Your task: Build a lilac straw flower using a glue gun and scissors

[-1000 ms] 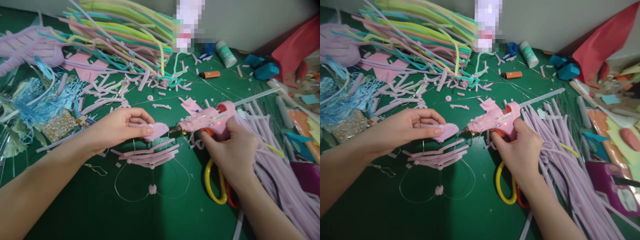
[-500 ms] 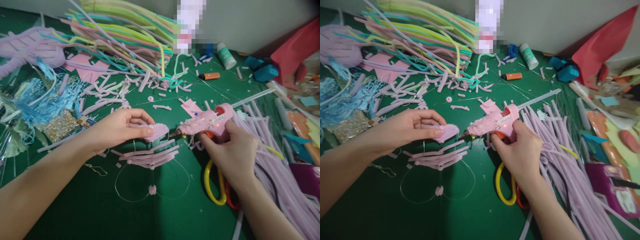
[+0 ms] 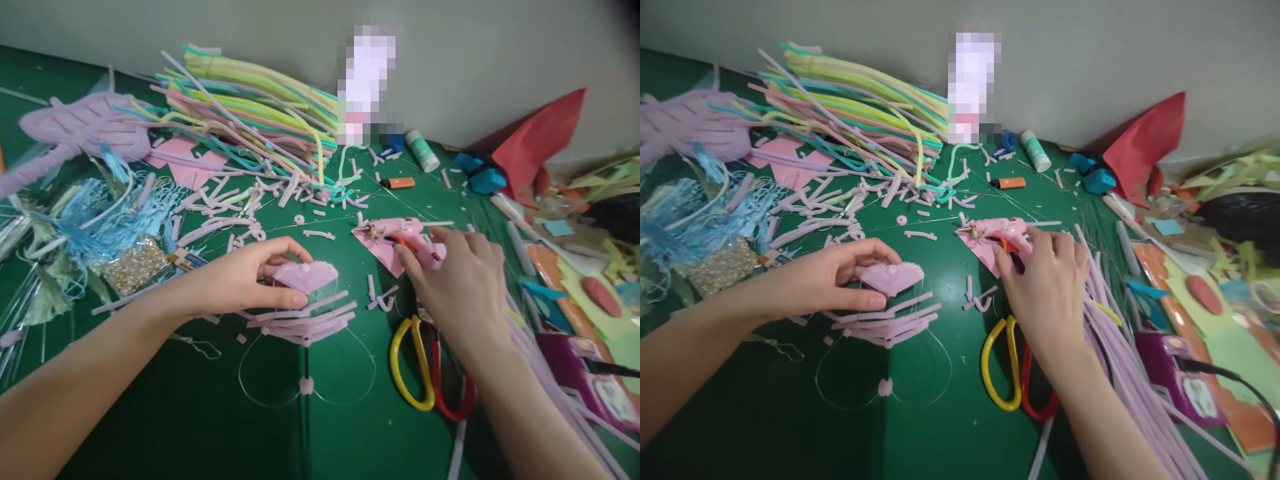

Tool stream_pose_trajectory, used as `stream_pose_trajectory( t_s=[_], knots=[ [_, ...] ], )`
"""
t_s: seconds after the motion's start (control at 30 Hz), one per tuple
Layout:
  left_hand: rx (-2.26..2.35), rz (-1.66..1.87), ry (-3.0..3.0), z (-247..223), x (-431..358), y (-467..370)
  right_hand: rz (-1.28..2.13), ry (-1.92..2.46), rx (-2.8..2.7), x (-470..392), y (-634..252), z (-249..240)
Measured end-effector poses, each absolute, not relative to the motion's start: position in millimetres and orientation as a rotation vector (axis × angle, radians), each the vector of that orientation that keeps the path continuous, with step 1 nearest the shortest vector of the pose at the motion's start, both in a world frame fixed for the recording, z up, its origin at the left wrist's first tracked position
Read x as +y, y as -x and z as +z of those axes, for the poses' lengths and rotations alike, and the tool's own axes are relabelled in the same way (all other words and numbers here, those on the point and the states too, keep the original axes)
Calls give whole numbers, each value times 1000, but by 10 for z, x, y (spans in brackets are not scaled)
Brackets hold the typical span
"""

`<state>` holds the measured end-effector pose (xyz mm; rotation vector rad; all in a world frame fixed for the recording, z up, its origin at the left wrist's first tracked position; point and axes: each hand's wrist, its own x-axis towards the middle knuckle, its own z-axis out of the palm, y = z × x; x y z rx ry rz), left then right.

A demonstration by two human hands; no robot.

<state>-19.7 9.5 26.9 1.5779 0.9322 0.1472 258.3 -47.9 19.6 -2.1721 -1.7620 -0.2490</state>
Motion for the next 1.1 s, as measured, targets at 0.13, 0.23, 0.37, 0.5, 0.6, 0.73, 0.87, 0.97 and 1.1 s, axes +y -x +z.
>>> stream_pose_trajectory(
  t_s=[0.13, 0.23, 0.37, 0.5, 0.6, 0.73, 0.87, 0.97, 1.1],
  knots=[
    [838, 93, -1601, 322, 72, 208, 409, 1889, -1789, -697, -2262, 329],
    [847, 129, -1624, 320, 56, 194, 948, 1801, -1671, -753, -2123, 365],
    [893, 132, -1630, 319, 26, 165, 1108, 1741, -1560, -738, -2117, 328],
    [962, 161, -1646, 357, -39, 117, 1196, 1688, -1510, -739, -2140, 270],
    [1037, 192, -1723, 384, -88, 81, 1209, 1660, -1474, -739, -2143, 236],
    [1069, 237, -1866, 392, -103, 53, 1221, 1672, -1419, -718, -2154, 208],
    [1094, 237, -1924, 362, -84, 47, 1226, 1680, -1378, -718, -2164, 193],
    [1076, 254, -1948, 329, -74, 51, 1235, 1684, -1367, -738, -2164, 189],
    [1047, 276, -2009, 298, -68, 58, 1235, 1724, -1374, -749, -2164, 181]
  ],
)
